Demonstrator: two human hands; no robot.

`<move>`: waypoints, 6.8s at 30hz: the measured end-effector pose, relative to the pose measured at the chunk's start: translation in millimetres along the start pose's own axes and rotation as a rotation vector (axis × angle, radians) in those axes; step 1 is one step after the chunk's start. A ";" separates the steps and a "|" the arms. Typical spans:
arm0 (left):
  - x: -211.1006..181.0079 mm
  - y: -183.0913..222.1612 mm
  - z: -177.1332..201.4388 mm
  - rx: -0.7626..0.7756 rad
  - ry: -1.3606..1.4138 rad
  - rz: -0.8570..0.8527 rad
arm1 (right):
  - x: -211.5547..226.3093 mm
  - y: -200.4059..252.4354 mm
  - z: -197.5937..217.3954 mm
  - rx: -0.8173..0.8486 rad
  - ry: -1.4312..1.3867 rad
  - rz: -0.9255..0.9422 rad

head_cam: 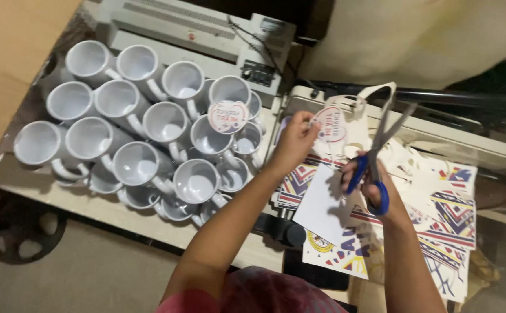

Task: Cutting out circular printed mug designs from a paper sheet using scissors.

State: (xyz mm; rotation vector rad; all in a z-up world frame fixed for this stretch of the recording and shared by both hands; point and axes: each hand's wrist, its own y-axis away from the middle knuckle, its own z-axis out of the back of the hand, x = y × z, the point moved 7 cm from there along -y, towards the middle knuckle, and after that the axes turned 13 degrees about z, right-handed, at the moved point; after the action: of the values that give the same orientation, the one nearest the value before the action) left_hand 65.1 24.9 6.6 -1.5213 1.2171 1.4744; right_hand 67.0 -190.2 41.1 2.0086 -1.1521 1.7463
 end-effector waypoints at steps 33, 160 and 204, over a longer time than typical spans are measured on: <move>-91.0 66.4 188.6 -0.606 -0.998 -0.181 | -91.6 -190.7 -158.5 -0.036 0.894 0.279; 76.7 -1.8 -134.3 0.325 -0.693 -0.119 | 25.3 67.2 74.6 -0.285 1.261 -0.082; 54.0 19.4 -125.5 0.406 -0.674 -0.143 | 49.7 81.3 116.6 -0.657 0.711 -0.042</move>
State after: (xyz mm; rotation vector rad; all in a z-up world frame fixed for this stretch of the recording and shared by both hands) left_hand 85.6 -107.0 -28.6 -0.7304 0.8957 1.3726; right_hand 94.7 -337.9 31.9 0.9165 -1.1819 1.5608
